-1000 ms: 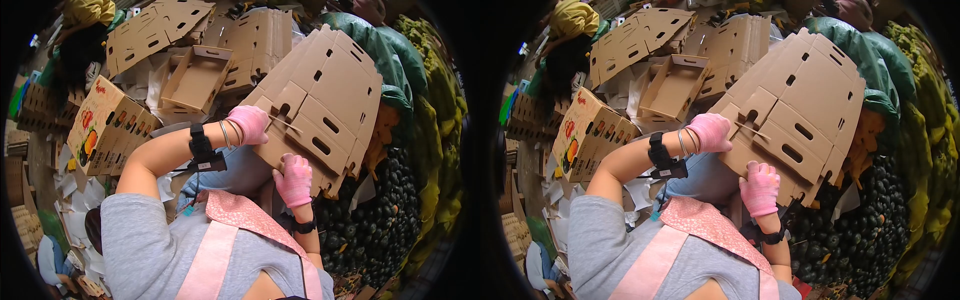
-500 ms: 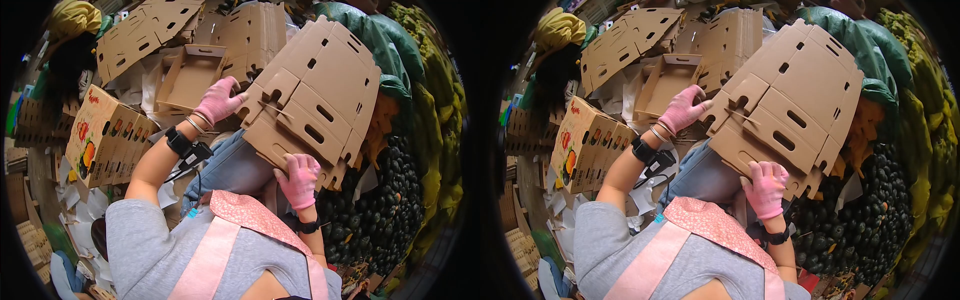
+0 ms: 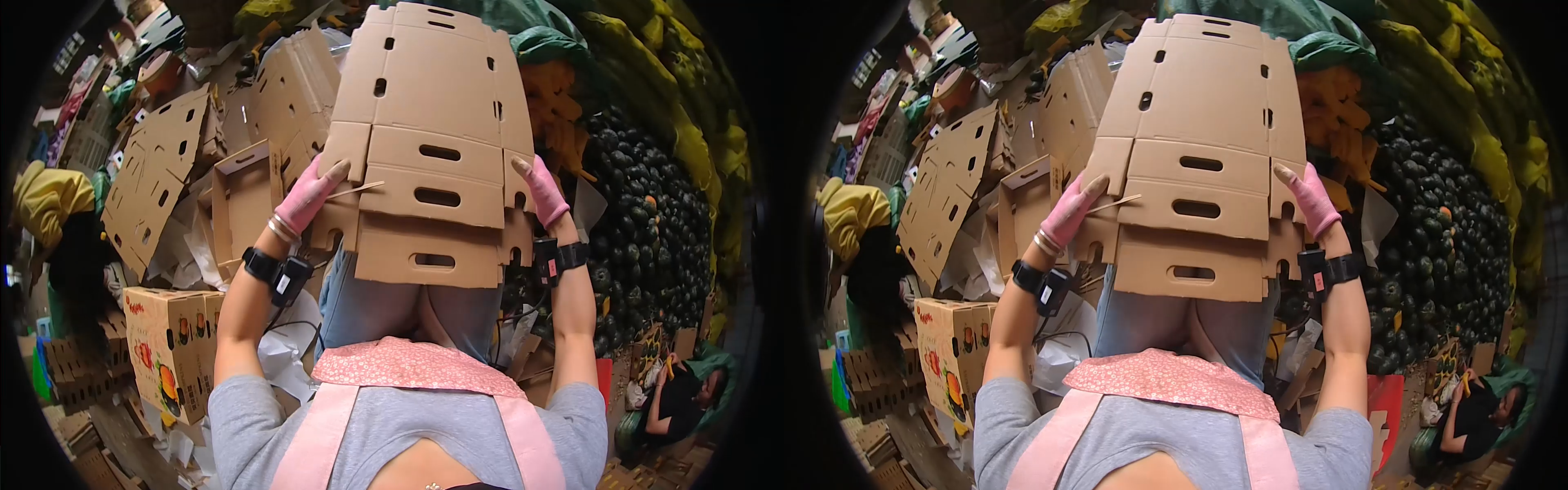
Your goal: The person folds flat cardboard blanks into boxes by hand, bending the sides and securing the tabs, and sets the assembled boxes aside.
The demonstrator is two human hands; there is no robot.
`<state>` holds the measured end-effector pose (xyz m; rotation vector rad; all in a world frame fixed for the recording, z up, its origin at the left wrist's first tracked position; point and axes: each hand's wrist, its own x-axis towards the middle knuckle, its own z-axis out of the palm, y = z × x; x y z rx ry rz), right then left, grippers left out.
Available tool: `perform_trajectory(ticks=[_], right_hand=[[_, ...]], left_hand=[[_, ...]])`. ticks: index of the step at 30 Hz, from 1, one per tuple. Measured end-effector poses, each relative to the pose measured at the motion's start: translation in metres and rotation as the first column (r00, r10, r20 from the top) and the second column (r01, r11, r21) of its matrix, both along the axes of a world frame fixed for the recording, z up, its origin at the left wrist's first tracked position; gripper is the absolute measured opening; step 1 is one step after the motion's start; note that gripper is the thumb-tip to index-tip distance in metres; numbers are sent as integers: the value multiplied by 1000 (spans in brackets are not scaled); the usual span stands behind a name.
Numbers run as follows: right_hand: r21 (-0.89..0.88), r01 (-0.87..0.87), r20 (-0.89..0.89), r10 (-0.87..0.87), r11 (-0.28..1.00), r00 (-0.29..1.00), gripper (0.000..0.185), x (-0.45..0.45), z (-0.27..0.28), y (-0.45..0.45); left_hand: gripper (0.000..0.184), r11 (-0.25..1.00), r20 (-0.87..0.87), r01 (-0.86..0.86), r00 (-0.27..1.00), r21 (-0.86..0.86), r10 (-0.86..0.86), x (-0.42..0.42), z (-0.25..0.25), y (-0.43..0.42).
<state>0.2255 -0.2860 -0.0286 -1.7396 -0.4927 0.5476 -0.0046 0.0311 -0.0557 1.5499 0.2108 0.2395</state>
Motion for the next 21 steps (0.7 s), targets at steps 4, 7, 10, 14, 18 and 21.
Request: perform_trajectory(ticks=[4, 7, 10, 14, 18, 21], right_hand=[[25, -29, -53, 30, 999, 998, 68, -2, -2, -6], [-220, 9, 39, -1, 975, 999, 61, -5, -20, -20], [-318, 72, 54, -58, 945, 997, 58, -10, 4, -24], [-691, 165, 278, 49, 704, 959, 54, -18, 16, -14], [-682, 224, 357, 50, 696, 933, 48, -19, 39, -21], [-548, 189, 437, 87, 815, 895, 41, -21, 69, -42]], left_hand=[[61, 997, -327, 48, 945, 59, -26, -7, -7, -3], [66, 990, -276, 105, 958, 95, -75, -13, -7, 0], [69, 920, -316, 105, 948, 377, 21, -25, -1, -8], [56, 675, -242, 28, 944, 738, 226, -10, 2, -22], [47, 693, -238, 19, 946, 720, 222, -11, 30, -21], [33, 741, -180, -33, 962, 671, 206, -27, 80, -16]])
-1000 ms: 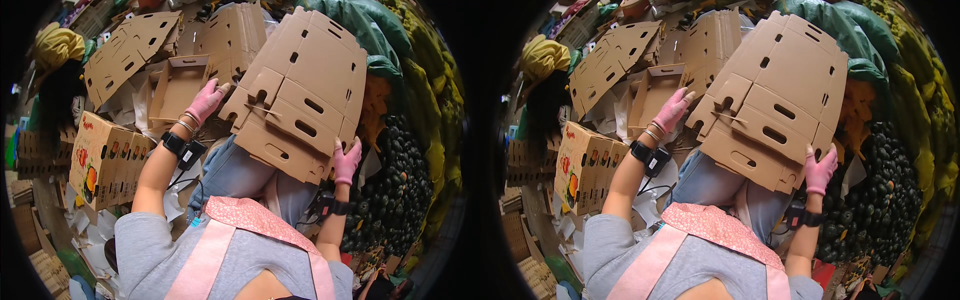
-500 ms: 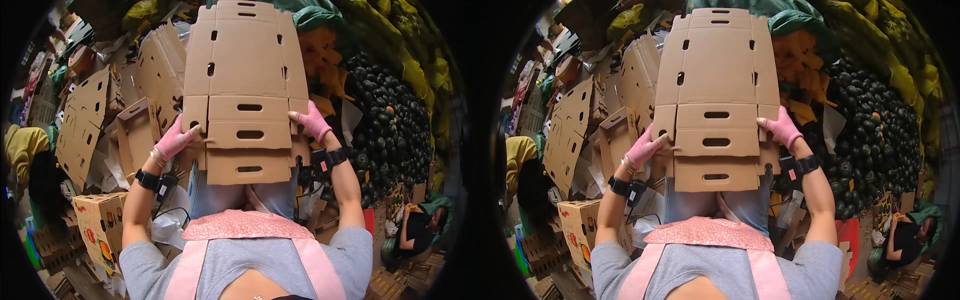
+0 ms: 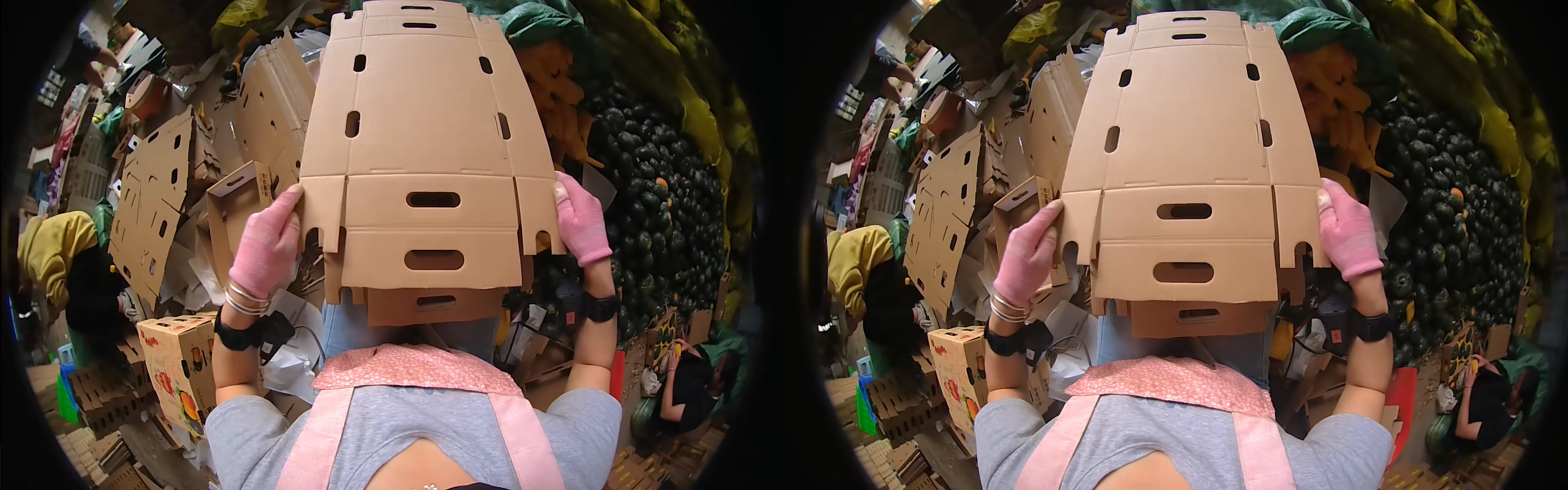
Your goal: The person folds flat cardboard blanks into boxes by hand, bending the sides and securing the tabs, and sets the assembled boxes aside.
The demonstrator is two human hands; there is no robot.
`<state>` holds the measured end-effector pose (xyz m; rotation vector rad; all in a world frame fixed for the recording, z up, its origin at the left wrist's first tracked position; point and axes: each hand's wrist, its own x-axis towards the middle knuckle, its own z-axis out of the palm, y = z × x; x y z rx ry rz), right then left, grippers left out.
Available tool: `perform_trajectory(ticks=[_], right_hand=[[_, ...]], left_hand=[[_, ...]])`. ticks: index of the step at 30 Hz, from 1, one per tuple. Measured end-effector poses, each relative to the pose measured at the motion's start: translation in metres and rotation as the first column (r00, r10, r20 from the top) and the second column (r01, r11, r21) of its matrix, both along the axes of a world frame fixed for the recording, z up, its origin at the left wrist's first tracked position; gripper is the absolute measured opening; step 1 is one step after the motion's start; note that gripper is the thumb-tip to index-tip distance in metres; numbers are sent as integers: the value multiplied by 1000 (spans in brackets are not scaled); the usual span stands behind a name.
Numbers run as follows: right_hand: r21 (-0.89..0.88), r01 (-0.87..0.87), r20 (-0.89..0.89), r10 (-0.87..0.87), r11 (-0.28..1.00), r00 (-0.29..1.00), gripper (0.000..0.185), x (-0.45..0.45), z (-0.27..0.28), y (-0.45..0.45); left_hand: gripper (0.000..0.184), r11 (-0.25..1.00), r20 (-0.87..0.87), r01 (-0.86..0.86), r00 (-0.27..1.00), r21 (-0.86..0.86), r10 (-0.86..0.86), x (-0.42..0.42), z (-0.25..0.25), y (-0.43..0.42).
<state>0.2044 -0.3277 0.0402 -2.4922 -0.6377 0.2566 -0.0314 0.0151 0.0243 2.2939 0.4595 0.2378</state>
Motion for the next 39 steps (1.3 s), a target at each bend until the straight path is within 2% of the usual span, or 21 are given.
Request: perform_trajectory(ticks=[3, 5, 6, 8, 10, 11, 13, 14, 16, 18, 19, 21, 23, 25, 27, 29, 32, 33, 35, 37, 39], right_hand=[[401, -189, 68, 176, 896, 982, 44, -3, 15, -23], [806, -101, -35, 218, 583, 975, 44, 29, -25, -41], [927, -58, -47, 269, 370, 962, 44, 45, -45, -50], [884, 467, -451, 230, -19, 863, 41, 60, -10, -14], [950, 310, -309, 37, -32, 950, 41, 42, 27, 29], [998, -51, 49, 54, 35, 997, 42, 43, 9, 36], [976, -218, 219, 179, -24, 959, 43, 60, -19, 28], [955, -291, 298, 244, -64, 923, 44, 61, -23, 29], [986, 167, -167, 86, 3, 982, 39, 25, -37, 17], [968, 139, -128, -65, 210, 990, 34, -44, -23, 9], [953, 57, -60, 1, 299, 998, 32, -67, -32, -10], [806, -168, 72, 189, 567, 979, 29, -108, -36, -43], [540, -328, -49, 418, 775, 907, 26, -149, -38, -67], [348, -549, -137, 620, 760, 772, 42, -178, -53, -79], [736, -198, -333, 601, 647, 726, 64, -186, -55, -72], [844, -128, -283, 634, 522, 720, 94, -185, -63, -69], [877, 26, -324, 549, 480, 771, 111, -185, -69, -66], [671, 11, -380, 331, 742, 864, 98, -180, -86, -78], [604, -28, -270, 238, 797, 933, 90, -176, -103, -74], [682, 148, -329, 120, 716, 937, 93, -187, -102, -58], [860, 131, -318, 317, 493, 894, 96, -188, -76, -40]], left_hand=[[31, 984, 239, 172, 955, 44, -177, -13, 30, 22], [32, 970, 398, 178, 912, -164, -100, -22, 22, 36], [34, 973, 497, 231, 843, 10, -206, -15, 24, 39], [36, 968, 654, 198, 713, 156, -251, 10, 25, 36], [39, 971, 701, 5, 692, 237, -175, 36, 16, 29], [43, 932, 696, -125, 700, 339, -160, 49, 15, 25], [47, 934, 871, 199, 457, -296, 179, 69, -16, 34], [47, 915, 844, 128, 451, -383, 290, 67, -16, 22], [44, 780, 724, 19, 387, -625, 571, 56, -33, -4], [32, 741, 669, 40, 466, -670, 579, 22, -33, -28], [23, 811, 692, 107, 591, -575, 414, -4, -25, -41], [11, 974, 675, 221, 710, 58, -201, -49, -35, -44], [14, 893, 402, 425, 799, 150, -448, -85, -33, -71], [34, 823, 319, 560, 800, -90, -509, -110, -41, -91], [65, 726, 444, 615, 768, -310, -461, -107, -45, -105], [89, 688, 603, 654, 698, -315, -387, -93, -52, -104], [64, 739, 690, 629, 646, -241, -325, -80, -49, -112], [56, 738, 663, 601, 691, -306, -288, -80, -52, -114], [43, 686, 596, 418, 802, -595, 29, -73, -64, -123], [39, 766, 611, 377, 791, -521, 26, -70, -74, -118], [41, 723, 601, 329, 786, -608, 148, -67, -74, -119]])
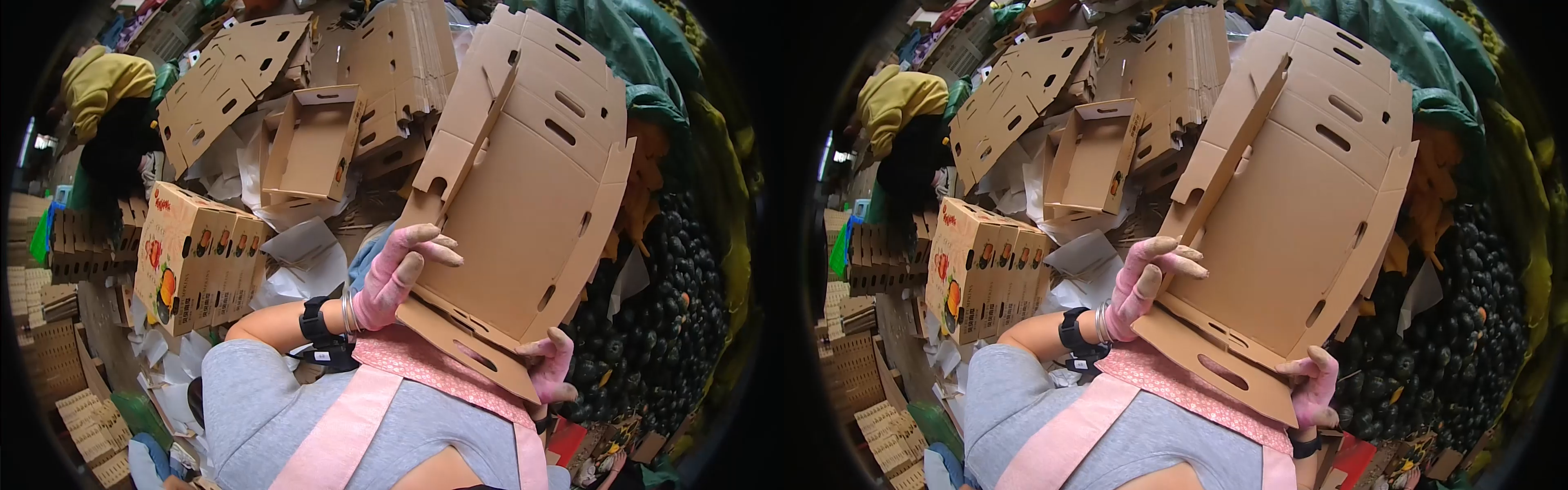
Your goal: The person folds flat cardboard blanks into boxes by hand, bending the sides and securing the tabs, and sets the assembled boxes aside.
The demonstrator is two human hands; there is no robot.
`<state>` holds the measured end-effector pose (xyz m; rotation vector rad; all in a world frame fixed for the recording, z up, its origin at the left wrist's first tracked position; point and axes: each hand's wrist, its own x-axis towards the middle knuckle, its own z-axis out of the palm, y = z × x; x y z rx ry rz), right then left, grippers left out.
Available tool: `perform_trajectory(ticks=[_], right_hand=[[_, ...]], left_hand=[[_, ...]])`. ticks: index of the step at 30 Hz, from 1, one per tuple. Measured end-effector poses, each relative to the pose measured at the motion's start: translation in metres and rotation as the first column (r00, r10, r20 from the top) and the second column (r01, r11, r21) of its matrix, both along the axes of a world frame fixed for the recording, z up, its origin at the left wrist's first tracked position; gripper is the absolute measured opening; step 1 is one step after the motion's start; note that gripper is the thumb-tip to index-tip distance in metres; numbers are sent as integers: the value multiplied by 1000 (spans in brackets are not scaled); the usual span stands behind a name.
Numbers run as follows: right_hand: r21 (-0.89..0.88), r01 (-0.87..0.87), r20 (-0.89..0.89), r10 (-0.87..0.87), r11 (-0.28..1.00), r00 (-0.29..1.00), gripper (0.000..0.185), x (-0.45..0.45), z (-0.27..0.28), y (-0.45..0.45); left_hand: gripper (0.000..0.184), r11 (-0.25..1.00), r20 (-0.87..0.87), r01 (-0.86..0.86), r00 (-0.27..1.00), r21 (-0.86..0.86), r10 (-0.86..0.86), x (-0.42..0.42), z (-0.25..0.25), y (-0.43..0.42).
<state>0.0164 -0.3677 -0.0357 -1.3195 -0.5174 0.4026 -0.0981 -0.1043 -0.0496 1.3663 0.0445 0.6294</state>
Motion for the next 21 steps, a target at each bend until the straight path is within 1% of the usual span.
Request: perform_trajectory(ticks=[1, 2, 4, 6, 7, 8, 10, 11, 12, 13, 14, 15, 16, 17, 18, 19, 20, 21], right_hand=[[71, -67, 65, 63, 995, 996, 92, 1, 1, 5], [-24, -77, 130, 79, 997, 988, 87, 0, -1, -1], [-209, -73, 261, 128, 975, 957, 75, -2, -4, -11], [-414, -1, 338, 154, 910, 928, 69, 12, -18, -29], [-403, 74, 359, 83, 912, 930, 69, 15, -30, -35], [-384, 328, 504, -102, 863, 858, 67, 11, -17, -13], [-322, 330, 405, -186, 887, 895, 65, 8, 0, 12], [-215, 342, 430, -226, 915, 874, 55, 10, -3, 19], [-218, 346, 418, -233, 913, 878, 55, 9, -4, 24], [-223, 350, 407, -240, 910, 881, 56, 8, -5, 27], [-229, 354, 399, -244, 907, 884, 56, 8, -5, 29], [-327, 409, 565, -171, 852, 807, 52, 10, -5, 30], [-406, 479, 704, -69, 778, 707, 49, 13, -4, 31], [-518, 561, 802, 140, 646, 580, 53, 13, 4, 33], [-579, 657, 815, 365, 483, 450, 58, 12, 18, 36], [-565, 689, 816, 433, 453, 384, 63, 12, 32, 41], [-550, 719, 805, 500, 424, 320, 68, 11, 41, 42], [-520, 774, 791, 546, 361, 276, 75, 9, 34, 38]], left_hand=[[42, 998, -5, -32, 999, -61, 32, 1, 3, -2], [49, 989, -59, -80, 996, -127, 73, 3, 9, -2], [55, 992, -107, -79, 992, -94, 69, 6, 12, 5], [59, 993, -83, -38, 996, -110, 29, 10, 12, -3], [65, 994, -73, 19, 997, -107, -26, 8, 8, -4], [63, 996, 40, 1, 999, -84, 2, 9, 6, -6], [61, 999, 259, -33, 965, -38, 42, 17, 1, -11], [59, 983, 276, -135, 956, 121, 98, 23, -1, -8], [58, 890, 174, -183, 977, 418, 120, 24, -1, -1], [58, 713, 84, -182, 982, 677, 170, 23, 6, 6], [57, 472, 18, -134, 970, 871, 242, 23, 10, 8], [49, 443, -60, -81, 954, 893, 295, 25, 9, 6], [52, 355, -77, -37, 951, 934, 300, 25, 13, 4], [55, 261, -86, 4, 949, 965, 303, 25, 22, 5], [59, 165, -92, 43, 949, 985, 303, 26, 29, 5], [71, 56, -109, 98, 960, 994, 258, 28, 32, 9], [57, -76, -47, 65, 976, 995, 212, 32, 33, 12], [45, -209, 11, 24, 986, 978, 165, 37, 30, 14]])
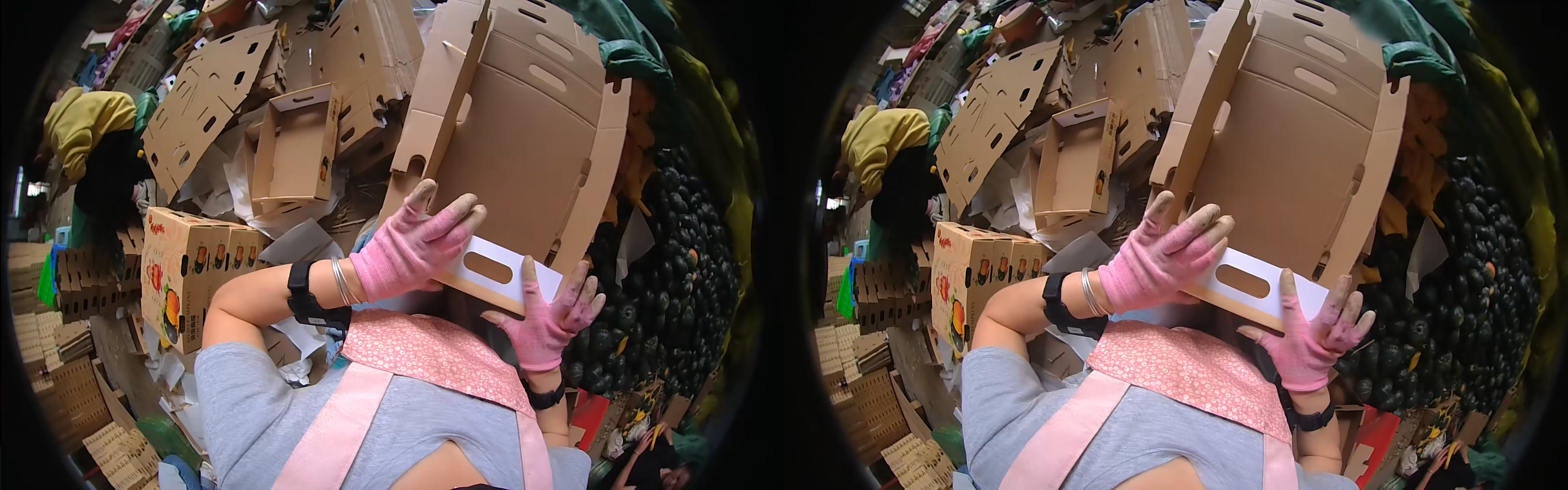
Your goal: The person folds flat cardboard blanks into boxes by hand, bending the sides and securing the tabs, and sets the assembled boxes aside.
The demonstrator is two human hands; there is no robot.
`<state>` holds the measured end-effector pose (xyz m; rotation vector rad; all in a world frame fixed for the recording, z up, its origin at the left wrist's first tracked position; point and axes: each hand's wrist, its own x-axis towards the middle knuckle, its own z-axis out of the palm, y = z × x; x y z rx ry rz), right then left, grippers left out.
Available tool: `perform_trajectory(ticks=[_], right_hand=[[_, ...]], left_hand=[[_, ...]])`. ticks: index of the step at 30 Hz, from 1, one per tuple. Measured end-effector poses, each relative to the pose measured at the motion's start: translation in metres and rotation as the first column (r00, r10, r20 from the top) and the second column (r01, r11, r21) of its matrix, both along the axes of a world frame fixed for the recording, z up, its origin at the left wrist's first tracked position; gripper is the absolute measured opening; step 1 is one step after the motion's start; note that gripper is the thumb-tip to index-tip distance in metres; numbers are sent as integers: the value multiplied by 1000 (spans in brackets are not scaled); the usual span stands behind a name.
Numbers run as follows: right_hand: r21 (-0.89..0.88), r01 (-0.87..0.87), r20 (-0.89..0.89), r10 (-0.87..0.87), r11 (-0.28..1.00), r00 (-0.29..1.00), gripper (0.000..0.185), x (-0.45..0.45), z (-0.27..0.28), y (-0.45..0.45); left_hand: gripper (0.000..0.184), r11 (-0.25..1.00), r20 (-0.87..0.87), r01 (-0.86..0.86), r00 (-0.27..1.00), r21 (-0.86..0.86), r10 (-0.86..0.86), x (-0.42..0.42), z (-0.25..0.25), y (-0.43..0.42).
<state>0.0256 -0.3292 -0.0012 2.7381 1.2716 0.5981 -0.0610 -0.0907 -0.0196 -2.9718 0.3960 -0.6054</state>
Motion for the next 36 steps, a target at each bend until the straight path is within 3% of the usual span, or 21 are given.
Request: perform_trajectory(ticks=[1, 2, 5, 7, 9, 11, 12, 13, 14, 15, 16, 17, 19, 22, 24, 27, 29, 30, 31, 33, 36], right_hand=[[38, -33, -25, 34, 999, 999, 63, 0, 6, 5], [-68, -139, -56, 135, 988, 989, 53, 8, 4, 5], [-173, -514, -368, 429, 840, 825, 10, 12, -4, -1], [-259, -619, -644, 346, 741, 683, 8, -10, -7, -12], [-271, -714, -830, 219, 646, 513, 14, -8, -1, -13], [-33, -694, -994, 46, 720, 95, 29, 30, 35, -3], [387, -605, -885, 465, 696, -31, 43, 52, 31, -14], [517, -466, -780, 620, 718, 89, 44, 75, 55, -10], [577, -129, -718, 576, 807, 391, 43, 86, 60, -16], [750, 212, -595, 498, 627, 631, 42, 107, 32, -16], [772, 283, -532, 337, 569, 776, 50, 141, 16, -11], [797, 297, -543, 410, 525, 733, 61, 169, -4, 0], [827, 340, -552, 761, 447, 340, 68, 188, -28, 19], [820, 323, -552, 800, 472, 234, 63, 175, -35, 33], [832, 378, -514, 821, 407, 247, 52, 175, -46, 34], [787, 30, -544, 671, 616, 504, 45, 176, -21, 42], [754, 19, -478, 528, 657, 703, 32, 182, -36, 47], [806, -5, -363, 502, 591, 785, 32, 183, -41, 49], [851, -40, -243, 460, 524, 854, 33, 181, -41, 54], [944, 119, -318, 745, 309, 586, 39, 158, -21, 63], [903, 286, -377, 912, 322, 163, 43, 158, -16, 40]], left_hand=[[33, 990, 33, 44, 998, 132, -49, 5, -3, 0], [26, 1000, -267, 13, 964, 8, -10, 6, -2, -8], [15, 984, -765, 80, 620, -159, -174, 1, 14, -25], [16, 966, -933, 105, 253, -237, -257, -4, 24, -41], [17, 915, -921, 212, 114, -344, -373, -9, 22, -42], [26, 642, -642, -22, 13, -767, -767, 6, 34, 1], [25, 262, -298, -199, 180, -944, -937, 22, 57, 28], [28, 82, -116, -86, 560, -993, -821, 30, 63, 55], [33, -50, -101, -131, 912, -990, -397, 30, 59, 74], [42, -16, 90, 90, 996, -996, 15, 52, 38, 86], [48, -51, 34, 37, 998, -998, 57, 73, 20, 100], [54, -89, -22, -13, 995, -996, 95, 91, 2, 110], [59, 271, -223, -209, 974, -940, -24, 121, -30, 117], [53, 566, 72, 117, 992, -816, -101, 128, -45, 105], [41, 400, 63, 157, 969, -903, -238, 128, -35, 108], [26, 31, -164, -163, 938, -986, -306, 124, -16, 106], [19, -3, -65, -65, 991, -998, -121, 121, -13, 92], [20, 148, 239, 233, 971, -961, 27, 130, -17, 85], [21, 180, 254, 238, 965, -955, 72, 130, -16, 85], [23, 236, 281, 240, 946, -942, 163, 123, -14, 81], [44, 139, 124, 168, 951, -976, -282, 97, 11, 89]])
